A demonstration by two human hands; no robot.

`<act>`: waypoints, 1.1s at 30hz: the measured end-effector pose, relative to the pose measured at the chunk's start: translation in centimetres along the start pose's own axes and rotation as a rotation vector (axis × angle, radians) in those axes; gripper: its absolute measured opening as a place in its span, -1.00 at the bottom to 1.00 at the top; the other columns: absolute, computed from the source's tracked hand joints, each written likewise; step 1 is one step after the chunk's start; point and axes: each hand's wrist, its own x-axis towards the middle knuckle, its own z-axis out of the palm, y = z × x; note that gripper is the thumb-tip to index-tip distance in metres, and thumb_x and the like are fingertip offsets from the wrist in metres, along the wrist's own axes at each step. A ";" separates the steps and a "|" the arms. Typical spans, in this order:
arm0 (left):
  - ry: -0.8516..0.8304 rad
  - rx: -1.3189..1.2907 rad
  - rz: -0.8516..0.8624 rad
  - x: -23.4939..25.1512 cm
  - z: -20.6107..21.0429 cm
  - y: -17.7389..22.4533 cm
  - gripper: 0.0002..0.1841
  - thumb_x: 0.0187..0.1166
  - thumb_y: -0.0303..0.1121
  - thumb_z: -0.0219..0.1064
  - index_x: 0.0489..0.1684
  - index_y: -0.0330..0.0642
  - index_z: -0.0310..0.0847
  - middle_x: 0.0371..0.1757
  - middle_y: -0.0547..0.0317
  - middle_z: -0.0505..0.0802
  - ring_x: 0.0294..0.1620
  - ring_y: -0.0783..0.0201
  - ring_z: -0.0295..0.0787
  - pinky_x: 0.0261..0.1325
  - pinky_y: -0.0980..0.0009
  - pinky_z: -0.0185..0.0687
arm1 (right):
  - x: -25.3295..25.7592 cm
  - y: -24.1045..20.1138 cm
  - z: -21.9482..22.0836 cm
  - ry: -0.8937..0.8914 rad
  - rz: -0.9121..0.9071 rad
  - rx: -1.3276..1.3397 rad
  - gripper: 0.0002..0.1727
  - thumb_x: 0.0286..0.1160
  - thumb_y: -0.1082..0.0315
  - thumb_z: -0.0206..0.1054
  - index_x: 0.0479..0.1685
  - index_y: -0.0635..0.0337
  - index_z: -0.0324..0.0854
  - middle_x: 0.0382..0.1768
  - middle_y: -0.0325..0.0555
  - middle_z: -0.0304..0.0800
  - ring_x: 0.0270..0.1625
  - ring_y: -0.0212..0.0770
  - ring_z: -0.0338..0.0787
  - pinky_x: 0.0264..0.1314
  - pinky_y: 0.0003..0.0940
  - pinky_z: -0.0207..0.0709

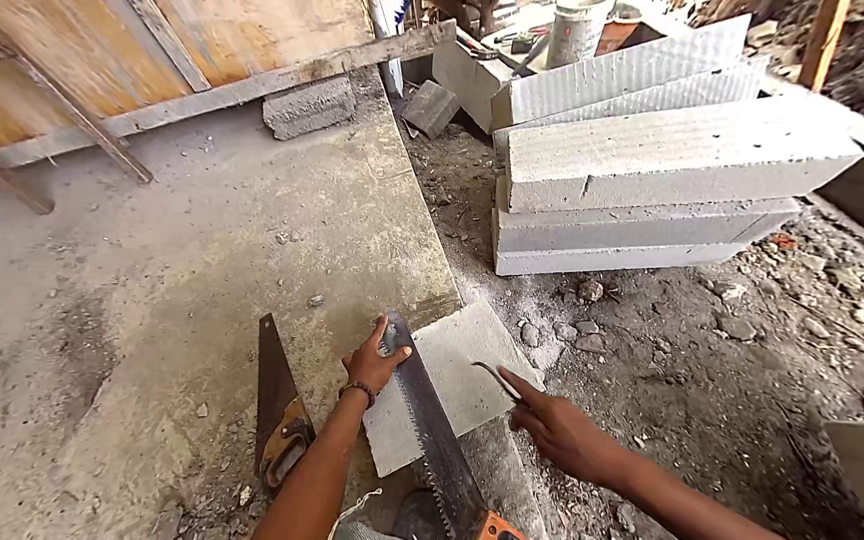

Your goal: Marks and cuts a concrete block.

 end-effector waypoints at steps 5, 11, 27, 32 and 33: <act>-0.038 0.023 -0.030 0.4 -0.1 -0.4 -0.02 0.46 0.15 0.52 0.93 0.44 -0.03 0.69 0.23 0.59 0.70 0.01 0.44 0.72 -0.42 -0.19 | 7.0 -4.8 0.9 -0.077 -0.047 -0.030 -0.30 0.83 0.39 -0.10 0.95 -0.07 -0.14 0.14 0.00 0.80 -0.32 -0.14 0.85 -0.11 -0.12 0.78; -0.047 0.054 -0.039 0.8 0.2 -0.9 -0.02 0.45 0.21 0.49 0.92 0.51 -0.04 0.65 0.27 0.64 0.69 0.12 0.46 0.75 -0.33 -0.17 | 11.3 -5.4 2.8 0.040 0.008 -0.359 -0.27 0.71 0.40 -0.01 0.93 -0.07 0.01 0.11 0.10 0.84 0.18 0.15 0.83 0.29 0.18 0.63; -0.035 0.050 -0.020 -0.1 0.0 -0.2 -0.03 0.47 0.19 0.49 0.93 0.40 -0.01 0.63 0.19 0.65 0.63 0.04 0.53 0.74 -0.32 -0.11 | 12.5 -6.2 4.1 0.019 0.038 -0.451 -0.29 0.74 0.36 0.01 0.93 -0.06 0.03 0.05 0.19 0.82 0.15 0.20 0.83 0.23 0.17 0.65; -0.026 0.049 -0.005 -0.3 0.0 -0.1 -0.05 0.49 0.18 0.48 0.92 0.39 0.02 0.59 0.08 0.69 0.58 -0.05 0.57 0.69 -0.38 -0.07 | 12.1 -6.0 4.5 0.029 0.016 -0.470 -0.30 0.75 0.37 0.03 0.92 0.01 0.03 0.05 0.18 0.80 0.13 0.18 0.84 0.20 0.14 0.68; -0.021 0.043 -0.001 -0.4 0.0 -0.1 -0.06 0.49 0.18 0.49 0.92 0.38 0.03 0.58 0.06 0.70 0.57 -0.07 0.58 0.68 -0.40 -0.05 | 12.1 -5.9 4.5 0.040 0.010 -0.473 -0.30 0.74 0.37 0.04 0.91 0.01 0.04 0.05 0.18 0.80 0.11 0.18 0.84 0.18 0.13 0.68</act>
